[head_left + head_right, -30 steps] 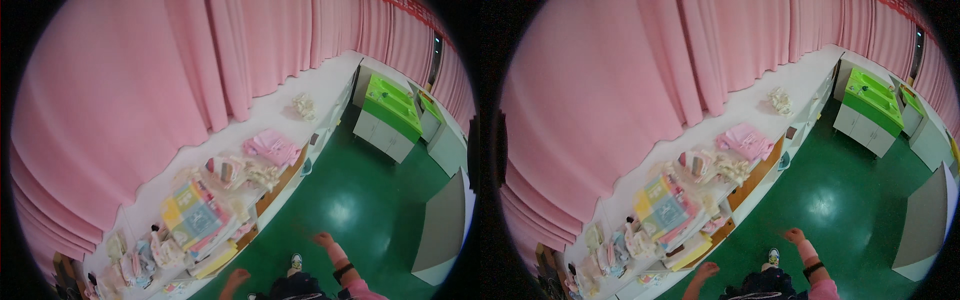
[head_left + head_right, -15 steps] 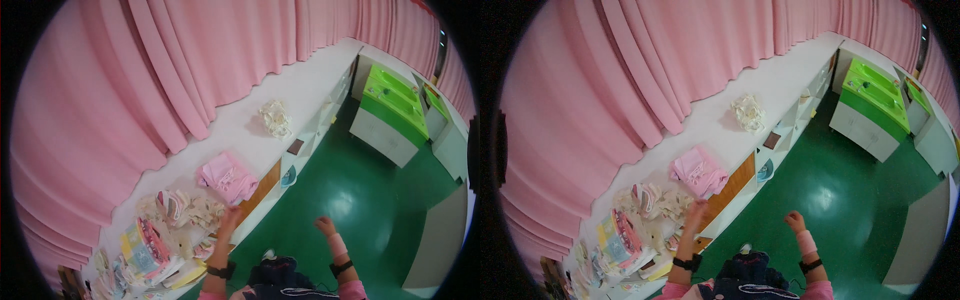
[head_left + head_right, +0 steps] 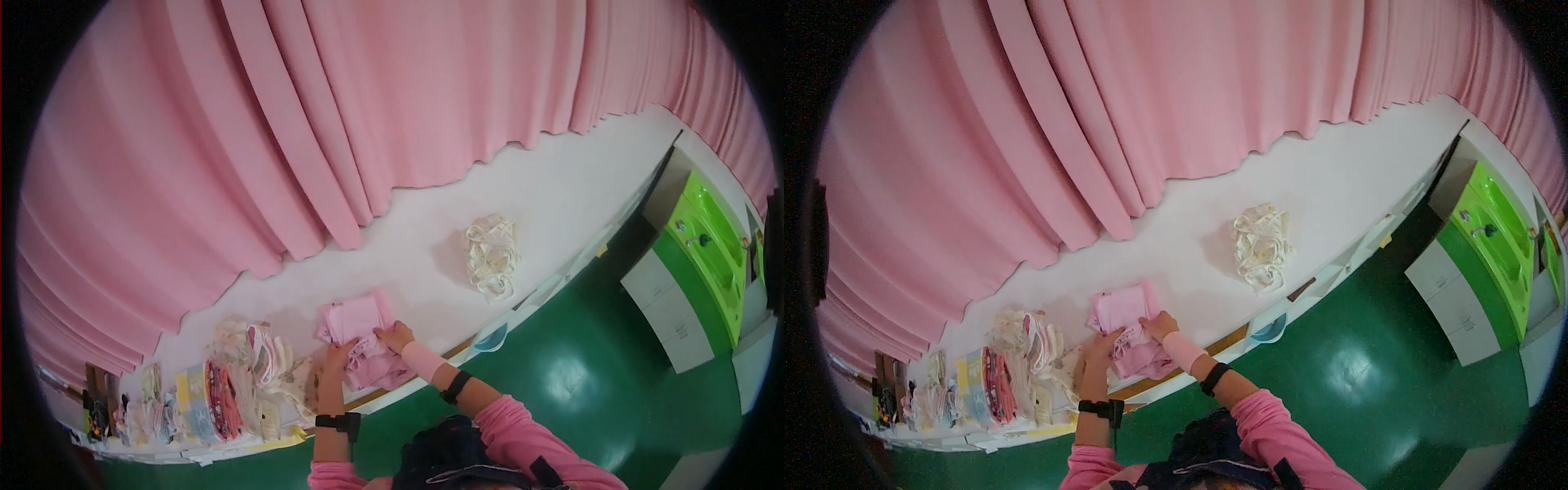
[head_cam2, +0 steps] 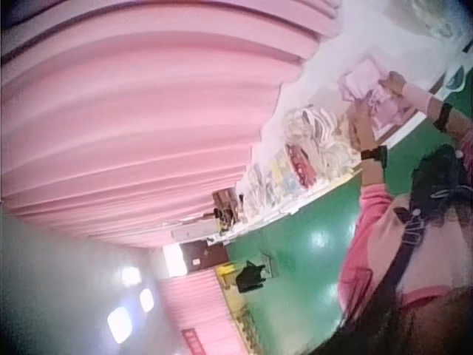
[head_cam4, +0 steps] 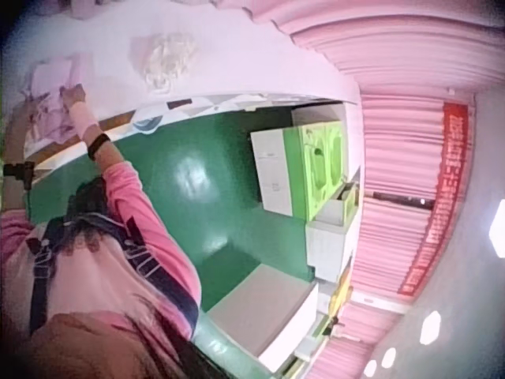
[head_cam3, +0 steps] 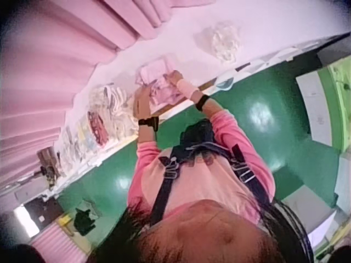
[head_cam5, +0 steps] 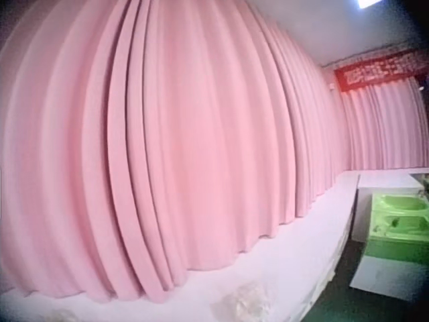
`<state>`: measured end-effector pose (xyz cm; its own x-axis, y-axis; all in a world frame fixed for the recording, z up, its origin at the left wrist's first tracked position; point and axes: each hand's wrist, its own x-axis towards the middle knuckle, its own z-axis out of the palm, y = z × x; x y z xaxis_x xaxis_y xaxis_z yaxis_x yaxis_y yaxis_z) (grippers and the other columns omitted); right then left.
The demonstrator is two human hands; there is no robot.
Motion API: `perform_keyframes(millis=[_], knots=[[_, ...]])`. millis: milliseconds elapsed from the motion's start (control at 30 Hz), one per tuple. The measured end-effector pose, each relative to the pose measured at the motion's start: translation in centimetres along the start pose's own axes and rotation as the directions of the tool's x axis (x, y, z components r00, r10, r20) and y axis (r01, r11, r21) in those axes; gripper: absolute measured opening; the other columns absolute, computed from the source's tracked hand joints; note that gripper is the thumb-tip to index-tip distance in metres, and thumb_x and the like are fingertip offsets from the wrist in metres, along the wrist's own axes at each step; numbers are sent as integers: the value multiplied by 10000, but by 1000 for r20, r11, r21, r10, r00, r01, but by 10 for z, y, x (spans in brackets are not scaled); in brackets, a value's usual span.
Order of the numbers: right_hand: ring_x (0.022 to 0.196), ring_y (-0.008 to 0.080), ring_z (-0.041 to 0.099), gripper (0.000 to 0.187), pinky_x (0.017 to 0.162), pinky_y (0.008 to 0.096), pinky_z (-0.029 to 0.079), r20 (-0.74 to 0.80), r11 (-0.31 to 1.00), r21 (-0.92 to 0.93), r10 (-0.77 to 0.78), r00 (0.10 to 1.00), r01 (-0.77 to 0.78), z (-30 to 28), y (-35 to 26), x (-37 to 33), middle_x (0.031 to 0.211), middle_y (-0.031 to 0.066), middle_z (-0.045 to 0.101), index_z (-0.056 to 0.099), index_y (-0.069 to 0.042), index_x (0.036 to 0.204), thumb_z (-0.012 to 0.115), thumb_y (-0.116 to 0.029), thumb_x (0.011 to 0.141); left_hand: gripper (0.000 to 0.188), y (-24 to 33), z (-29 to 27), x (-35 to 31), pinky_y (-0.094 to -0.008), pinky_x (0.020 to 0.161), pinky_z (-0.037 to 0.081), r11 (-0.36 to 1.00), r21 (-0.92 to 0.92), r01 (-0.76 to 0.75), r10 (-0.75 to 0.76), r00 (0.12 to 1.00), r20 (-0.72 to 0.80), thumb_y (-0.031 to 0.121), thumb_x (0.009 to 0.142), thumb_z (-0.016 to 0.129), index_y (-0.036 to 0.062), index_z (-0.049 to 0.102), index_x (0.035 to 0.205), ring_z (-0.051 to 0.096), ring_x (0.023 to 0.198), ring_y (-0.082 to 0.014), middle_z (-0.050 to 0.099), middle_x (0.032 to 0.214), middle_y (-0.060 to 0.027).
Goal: Sorting and organizing different pieces of clothing on shelves.
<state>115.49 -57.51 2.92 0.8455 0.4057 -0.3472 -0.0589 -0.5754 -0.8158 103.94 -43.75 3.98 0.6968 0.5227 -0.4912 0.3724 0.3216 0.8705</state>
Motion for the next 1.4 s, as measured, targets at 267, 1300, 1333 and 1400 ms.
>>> perform_keyframes(millis=[267,1300,1333,1400], knots=[[641,175,546,455,570,318,448,-94,794,507,-337,937,336,-144,24,49,700,110,577,535,29,873,681,-345,660,484,63,147,-2,-295,591,491,982,-130,-139,144,989,25,178,707,670,37,396,1080,570,827,-180,571,903,-89],[767,124,555,174,625,263,449,602,766,532,-642,475,361,226,-110,-218,839,48,573,527,-35,900,512,-195,833,323,-114,-378,-353,-256,703,425,939,117,-322,299,604,-739,163,761,607,42,477,1032,522,836,-124,548,968,-57],[766,123,554,184,618,259,446,600,798,545,-585,546,256,245,-133,-225,839,46,570,525,-38,901,505,-212,843,352,-111,-402,-340,-269,716,425,899,178,-401,389,542,-744,165,761,609,37,454,1051,518,850,-140,541,972,-73],[760,122,553,201,612,251,442,565,792,568,-572,595,222,283,-142,-219,844,47,568,520,-46,912,505,-234,844,409,-104,-443,-306,-294,747,420,836,278,-472,509,480,-714,166,757,616,29,412,1084,511,882,-176,526,988,-103]])
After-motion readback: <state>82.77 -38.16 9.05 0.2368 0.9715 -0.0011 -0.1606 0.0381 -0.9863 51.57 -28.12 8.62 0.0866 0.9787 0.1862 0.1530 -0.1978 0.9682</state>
